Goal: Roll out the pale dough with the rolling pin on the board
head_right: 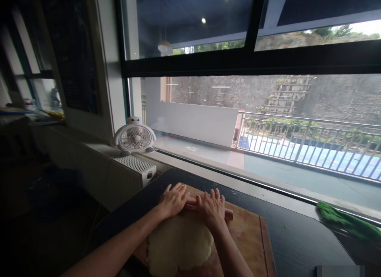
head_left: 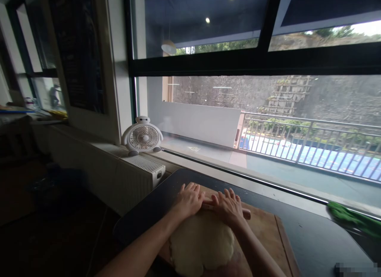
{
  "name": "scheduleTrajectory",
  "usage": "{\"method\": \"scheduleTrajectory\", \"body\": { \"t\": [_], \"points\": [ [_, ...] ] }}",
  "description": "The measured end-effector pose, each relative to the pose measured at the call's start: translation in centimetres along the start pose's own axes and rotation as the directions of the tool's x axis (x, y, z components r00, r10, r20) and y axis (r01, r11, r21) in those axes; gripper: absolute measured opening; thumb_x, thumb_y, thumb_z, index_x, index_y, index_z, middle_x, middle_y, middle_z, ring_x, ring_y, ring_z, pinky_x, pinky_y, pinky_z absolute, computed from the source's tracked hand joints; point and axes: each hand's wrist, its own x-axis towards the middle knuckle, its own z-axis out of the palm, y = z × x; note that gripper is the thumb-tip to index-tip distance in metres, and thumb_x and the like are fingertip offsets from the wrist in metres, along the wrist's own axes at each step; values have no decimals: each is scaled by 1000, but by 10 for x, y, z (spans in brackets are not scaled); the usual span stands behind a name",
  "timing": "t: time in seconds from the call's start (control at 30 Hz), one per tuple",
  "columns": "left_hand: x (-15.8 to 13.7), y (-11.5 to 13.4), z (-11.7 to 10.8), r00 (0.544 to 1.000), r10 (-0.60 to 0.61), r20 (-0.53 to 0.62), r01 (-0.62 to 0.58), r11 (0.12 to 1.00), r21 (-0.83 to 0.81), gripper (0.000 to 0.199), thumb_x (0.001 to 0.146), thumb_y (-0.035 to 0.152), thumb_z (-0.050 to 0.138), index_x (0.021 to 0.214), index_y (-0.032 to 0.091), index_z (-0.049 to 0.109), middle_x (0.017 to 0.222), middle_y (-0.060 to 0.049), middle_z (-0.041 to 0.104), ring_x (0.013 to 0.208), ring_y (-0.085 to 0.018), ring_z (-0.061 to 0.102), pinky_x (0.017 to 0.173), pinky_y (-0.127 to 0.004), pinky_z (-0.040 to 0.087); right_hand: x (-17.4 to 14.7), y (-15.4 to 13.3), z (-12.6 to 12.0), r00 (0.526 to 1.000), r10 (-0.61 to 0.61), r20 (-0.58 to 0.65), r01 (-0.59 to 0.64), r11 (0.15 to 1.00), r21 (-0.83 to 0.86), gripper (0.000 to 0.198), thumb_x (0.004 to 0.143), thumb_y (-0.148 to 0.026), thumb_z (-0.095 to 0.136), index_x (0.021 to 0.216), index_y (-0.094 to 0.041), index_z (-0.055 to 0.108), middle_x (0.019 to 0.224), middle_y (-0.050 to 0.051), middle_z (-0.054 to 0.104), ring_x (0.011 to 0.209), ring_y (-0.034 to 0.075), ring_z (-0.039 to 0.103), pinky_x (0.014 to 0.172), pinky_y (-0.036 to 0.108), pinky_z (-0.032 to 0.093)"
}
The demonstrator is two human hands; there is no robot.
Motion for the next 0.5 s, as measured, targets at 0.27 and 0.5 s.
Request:
{"method": "scheduleTrajectory", "body": {
  "t": [0.27,0.5],
  "points": [
    [-76,2,-31,987,147,-69,-149,989,-24,50,91,43,22,134,20,37,141,-5,34,132,-20,22,108,-41,14,-69,-4,15,970,-117,-212,125,992,22,63,87,-55,16,135,-18,33,139,7,35,133,25,13,106,39,8],
    [-4,-4,-3,999,32,-35,-32,999,9,57,89,49,21,131,16,41,139,-9,37,132,-23,22,107,-44,11,-1,-2,7,995,17,-99,-13,999,39,62,87,-56,12,131,-20,38,140,11,33,132,28,15,102,46,14]
  ]
}}
